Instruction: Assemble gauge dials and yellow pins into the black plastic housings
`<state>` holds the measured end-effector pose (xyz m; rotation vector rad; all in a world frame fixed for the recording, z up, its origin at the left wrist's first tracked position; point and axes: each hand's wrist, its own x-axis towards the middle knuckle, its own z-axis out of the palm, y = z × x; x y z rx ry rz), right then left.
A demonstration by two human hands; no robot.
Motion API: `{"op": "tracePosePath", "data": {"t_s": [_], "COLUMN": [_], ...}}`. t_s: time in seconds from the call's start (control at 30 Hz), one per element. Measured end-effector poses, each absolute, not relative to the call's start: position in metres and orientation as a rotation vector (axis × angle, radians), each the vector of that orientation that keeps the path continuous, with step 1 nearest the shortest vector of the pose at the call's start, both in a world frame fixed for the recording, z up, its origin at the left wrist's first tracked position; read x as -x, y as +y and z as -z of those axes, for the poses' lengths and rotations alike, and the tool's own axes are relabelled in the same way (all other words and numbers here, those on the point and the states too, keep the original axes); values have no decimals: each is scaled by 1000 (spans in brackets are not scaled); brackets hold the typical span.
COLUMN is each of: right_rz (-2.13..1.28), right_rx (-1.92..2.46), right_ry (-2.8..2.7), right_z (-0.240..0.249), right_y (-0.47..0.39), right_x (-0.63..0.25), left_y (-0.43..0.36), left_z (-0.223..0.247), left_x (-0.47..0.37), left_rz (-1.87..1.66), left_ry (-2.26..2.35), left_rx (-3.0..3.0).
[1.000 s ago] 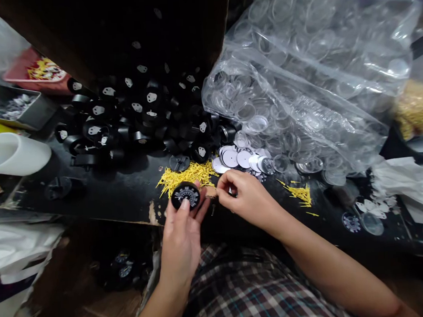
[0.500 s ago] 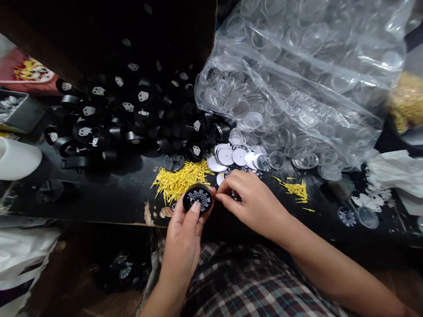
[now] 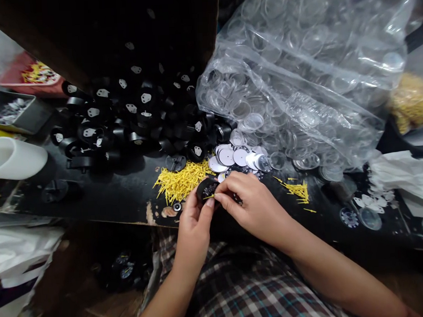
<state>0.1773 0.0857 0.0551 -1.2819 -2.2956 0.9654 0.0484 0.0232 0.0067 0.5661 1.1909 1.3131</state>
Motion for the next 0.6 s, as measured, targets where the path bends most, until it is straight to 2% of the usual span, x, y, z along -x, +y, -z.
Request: {"op": "tracePosePath", "data": {"t_s": [0.6], "right_rz": [-1073], "right_rx": [1300], "right_ry": [-2172], "right_z": [-60], "right_y": [71], "right_x": [-177], "left_y": [20], "left_z": [-38], "left_x": [-45], "left_rz": [-1292], "left_ry": [1560], "left_rx": [-839]}}
